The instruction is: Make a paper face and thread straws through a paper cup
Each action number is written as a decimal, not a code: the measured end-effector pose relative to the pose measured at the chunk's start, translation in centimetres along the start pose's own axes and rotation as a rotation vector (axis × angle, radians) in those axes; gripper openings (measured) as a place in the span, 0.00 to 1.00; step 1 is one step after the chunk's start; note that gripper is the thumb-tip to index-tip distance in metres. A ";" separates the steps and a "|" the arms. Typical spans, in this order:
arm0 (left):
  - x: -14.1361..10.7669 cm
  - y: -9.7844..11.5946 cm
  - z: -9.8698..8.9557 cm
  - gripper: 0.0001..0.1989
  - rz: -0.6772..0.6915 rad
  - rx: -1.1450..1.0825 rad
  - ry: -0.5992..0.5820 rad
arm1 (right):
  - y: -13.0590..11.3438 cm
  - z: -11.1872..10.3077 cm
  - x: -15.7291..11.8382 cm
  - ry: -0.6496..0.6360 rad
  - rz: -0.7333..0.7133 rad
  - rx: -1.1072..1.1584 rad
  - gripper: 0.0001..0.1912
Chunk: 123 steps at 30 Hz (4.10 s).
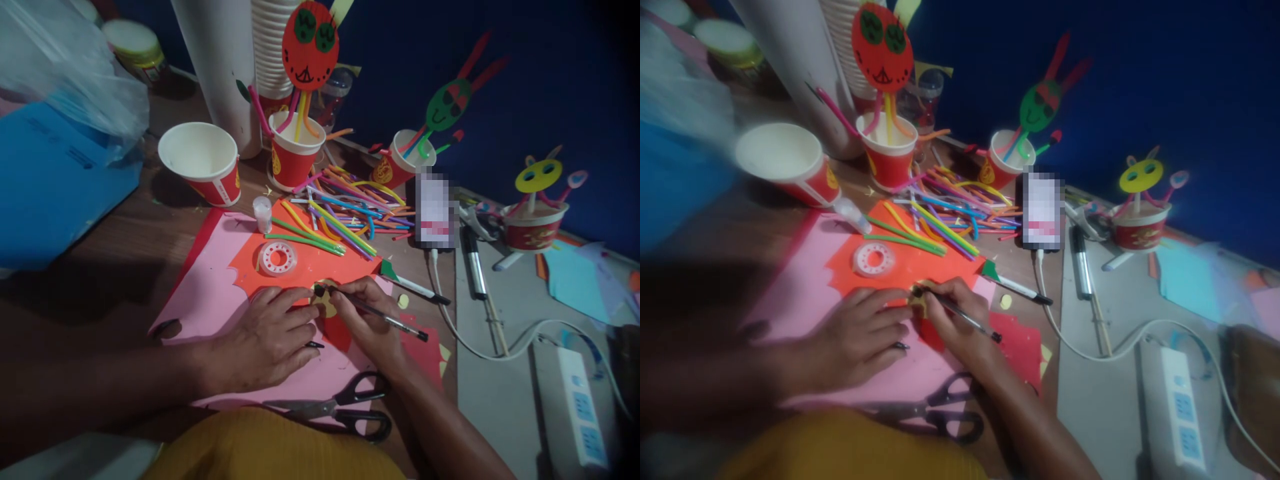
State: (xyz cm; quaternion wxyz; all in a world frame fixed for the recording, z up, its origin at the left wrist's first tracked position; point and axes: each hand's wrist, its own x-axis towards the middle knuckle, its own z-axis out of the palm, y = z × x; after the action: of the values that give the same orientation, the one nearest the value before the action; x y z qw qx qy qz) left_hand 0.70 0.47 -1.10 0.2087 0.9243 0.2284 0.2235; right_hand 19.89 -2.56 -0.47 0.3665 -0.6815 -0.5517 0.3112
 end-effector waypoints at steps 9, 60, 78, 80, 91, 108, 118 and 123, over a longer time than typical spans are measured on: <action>0.1 0.0 0.0 0.06 -0.006 0.012 -0.003 | -0.2 -0.3 -0.1 -0.005 -0.022 0.007 0.04; 0.0 -0.1 -0.1 0.07 0.002 -0.007 -0.020 | 0.6 -0.2 -0.3 0.028 -0.011 -0.012 0.04; 0.1 -0.1 -0.2 0.07 -0.002 -0.004 -0.026 | 0.2 -0.1 -0.2 0.025 -0.044 -0.060 0.03; 0.1 0.0 -0.2 0.06 -0.001 0.002 -0.026 | 0.1 -0.1 -0.1 0.028 -0.036 -0.053 0.03; 0.0 -0.1 -0.1 0.06 -0.001 0.007 -0.022 | 0.5 -0.1 -0.1 0.029 -0.006 -0.002 0.03; 0.0 -0.1 -0.1 0.07 -0.002 -0.009 -0.014 | 0.5 -0.1 0.0 0.043 -0.045 -0.015 0.03; 0.0 -0.1 -0.1 0.06 0.005 -0.012 -0.013 | 0.4 -0.1 -0.1 0.023 -0.016 -0.025 0.03; 0.0 -0.1 0.0 0.06 0.000 -0.013 -0.025 | 0.6 0.0 0.1 0.047 -0.039 -0.019 0.04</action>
State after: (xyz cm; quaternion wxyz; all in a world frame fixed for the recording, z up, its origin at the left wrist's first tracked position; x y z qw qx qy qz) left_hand 0.68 0.59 -1.10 0.2176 0.9255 0.2246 0.2136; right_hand 20.26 -2.55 -1.00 0.3791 -0.6810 -0.5591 0.2826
